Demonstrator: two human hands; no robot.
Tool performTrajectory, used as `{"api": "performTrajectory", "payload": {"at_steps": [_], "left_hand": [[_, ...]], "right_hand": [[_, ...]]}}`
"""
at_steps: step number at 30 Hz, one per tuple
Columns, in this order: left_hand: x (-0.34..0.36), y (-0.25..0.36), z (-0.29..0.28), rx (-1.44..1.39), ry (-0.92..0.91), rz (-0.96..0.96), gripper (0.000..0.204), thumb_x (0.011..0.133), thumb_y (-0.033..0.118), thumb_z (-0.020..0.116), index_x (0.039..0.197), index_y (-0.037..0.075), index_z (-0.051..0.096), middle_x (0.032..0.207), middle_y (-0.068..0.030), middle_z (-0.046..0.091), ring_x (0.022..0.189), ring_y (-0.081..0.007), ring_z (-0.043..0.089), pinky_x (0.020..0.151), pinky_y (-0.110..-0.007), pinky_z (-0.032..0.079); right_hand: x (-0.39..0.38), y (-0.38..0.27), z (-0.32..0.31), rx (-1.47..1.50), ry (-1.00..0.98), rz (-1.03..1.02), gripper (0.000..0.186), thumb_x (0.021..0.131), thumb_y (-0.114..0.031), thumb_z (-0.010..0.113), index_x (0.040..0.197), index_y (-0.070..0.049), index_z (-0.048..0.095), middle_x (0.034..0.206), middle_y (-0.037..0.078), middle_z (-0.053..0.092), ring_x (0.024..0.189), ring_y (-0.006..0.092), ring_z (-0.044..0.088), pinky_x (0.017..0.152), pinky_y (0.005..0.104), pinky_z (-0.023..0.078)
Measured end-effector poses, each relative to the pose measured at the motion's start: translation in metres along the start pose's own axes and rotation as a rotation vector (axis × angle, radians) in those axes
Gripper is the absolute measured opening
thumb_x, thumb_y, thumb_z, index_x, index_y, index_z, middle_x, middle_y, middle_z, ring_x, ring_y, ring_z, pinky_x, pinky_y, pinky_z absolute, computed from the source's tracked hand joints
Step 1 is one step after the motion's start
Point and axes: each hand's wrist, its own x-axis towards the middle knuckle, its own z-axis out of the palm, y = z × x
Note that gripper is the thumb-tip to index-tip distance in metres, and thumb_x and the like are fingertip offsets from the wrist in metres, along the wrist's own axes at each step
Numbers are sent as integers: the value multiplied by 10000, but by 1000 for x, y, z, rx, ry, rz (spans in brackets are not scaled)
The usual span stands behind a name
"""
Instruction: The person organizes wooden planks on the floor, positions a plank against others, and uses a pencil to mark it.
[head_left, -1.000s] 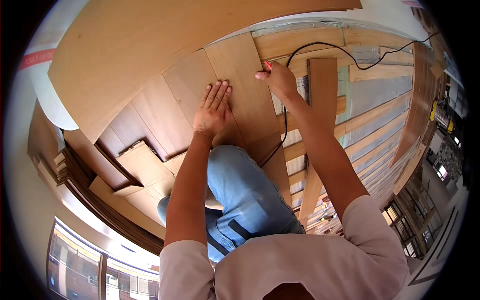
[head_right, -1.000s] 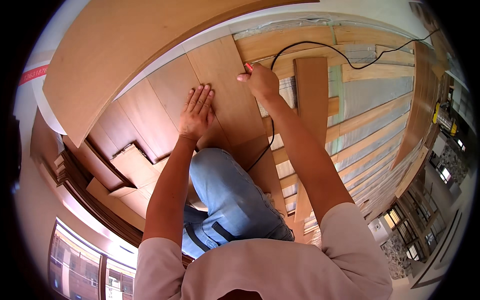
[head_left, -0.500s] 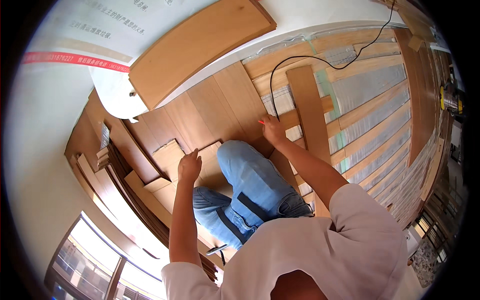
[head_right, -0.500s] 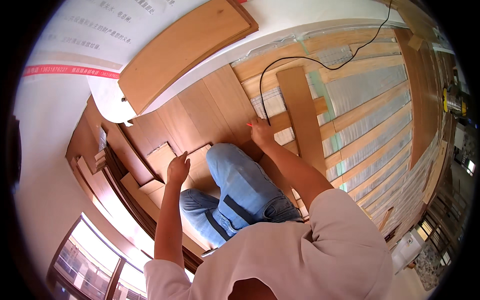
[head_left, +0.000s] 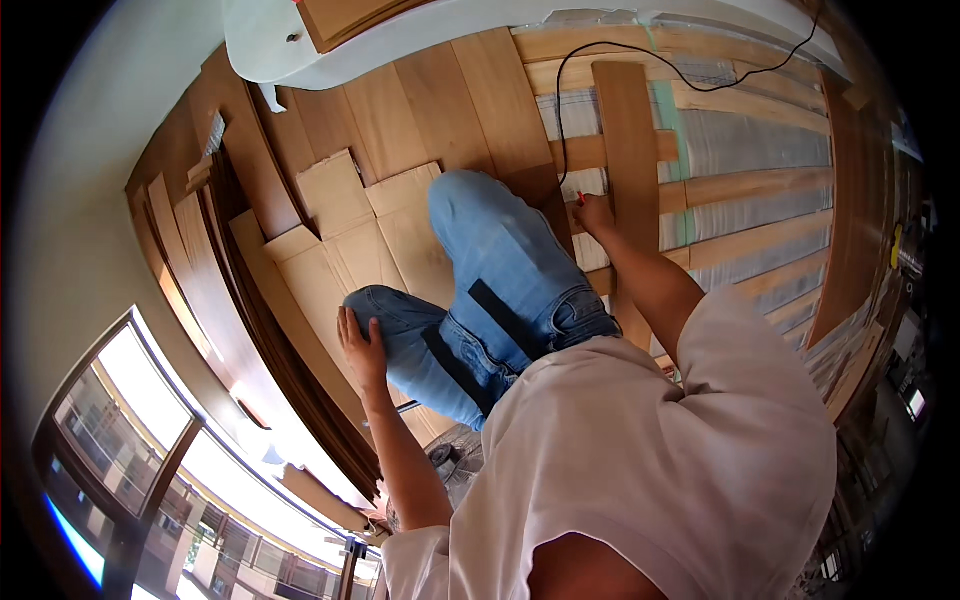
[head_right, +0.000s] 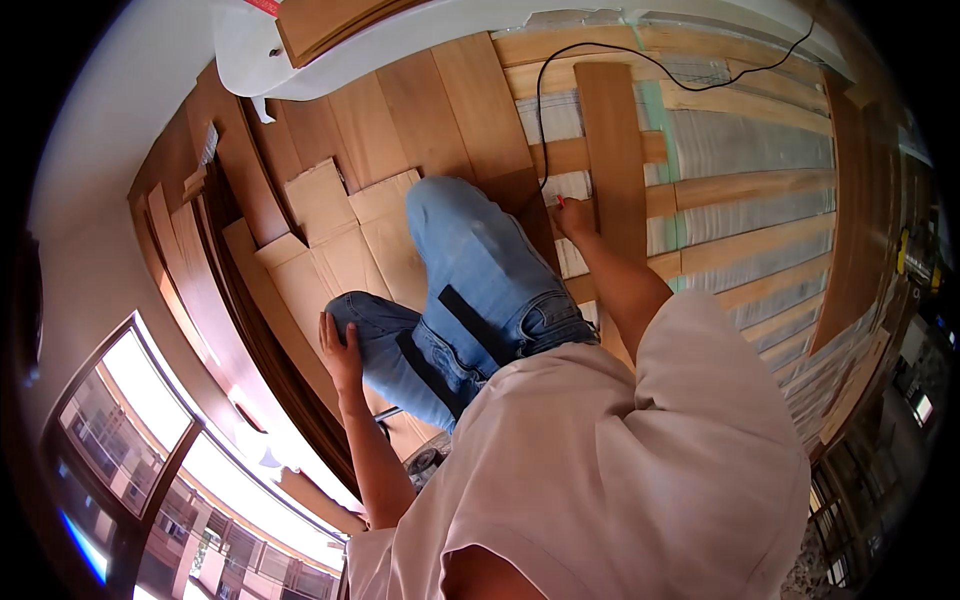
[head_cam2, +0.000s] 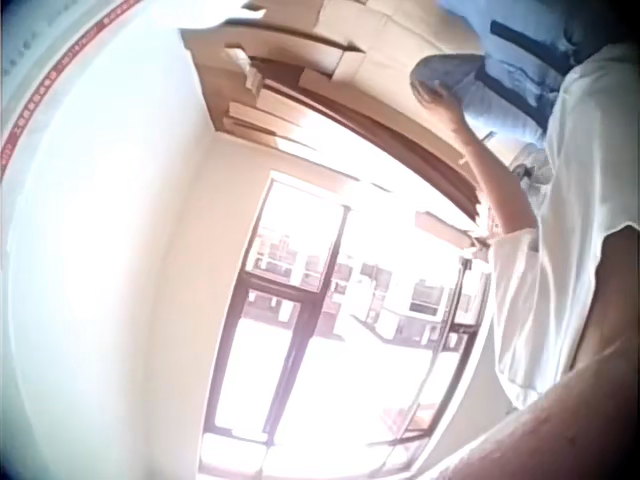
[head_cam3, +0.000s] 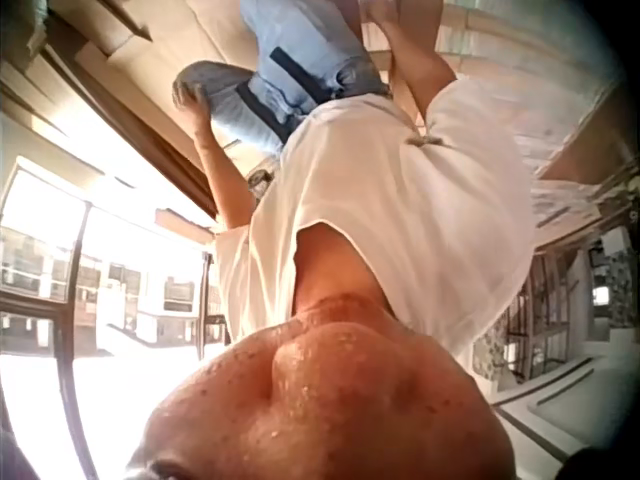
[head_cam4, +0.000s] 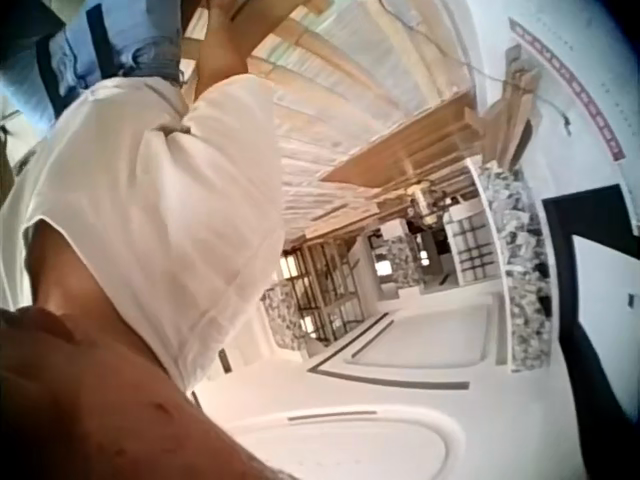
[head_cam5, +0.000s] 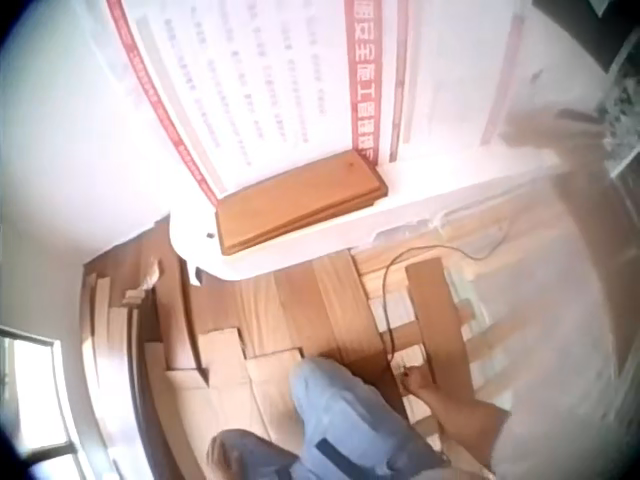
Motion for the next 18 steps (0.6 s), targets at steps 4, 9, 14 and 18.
{"api": "performTrajectory", "payload": {"at_steps": [4,9,14,18], "left_hand": [[-18,6,-19,4,-4,-51,472,944,234,591,1325,-33,511,1414,-218,471,1316,-376,428,1100,-428,343],[-37,19,-38,-31,-14,-45,467,940,248,595,1335,10,522,1425,-193,468,1321,-376,418,1097,-437,337],[-61,21,-26,27,55,-72,572,915,217,595,1412,-6,419,1496,-216,357,1387,-402,310,1140,-462,266],[-62,43,-34,22,135,-153,603,898,201,581,1431,-3,387,1511,-223,326,1403,-407,277,1149,-475,238]], "right_hand": [[-5,-50,13,-131,92,23,476,808,-441,711,928,19,677,948,237,688,890,375,666,759,464,512],[20,-62,23,-75,46,91,600,811,-505,718,1035,48,664,1030,250,677,945,384,659,792,460,515],[32,-61,35,-64,50,152,650,794,-444,766,1173,61,609,1144,262,643,1082,387,616,893,421,492],[25,-76,36,-45,24,146,582,791,-416,775,1072,80,654,1073,270,662,1020,388,640,847,444,505]]}}
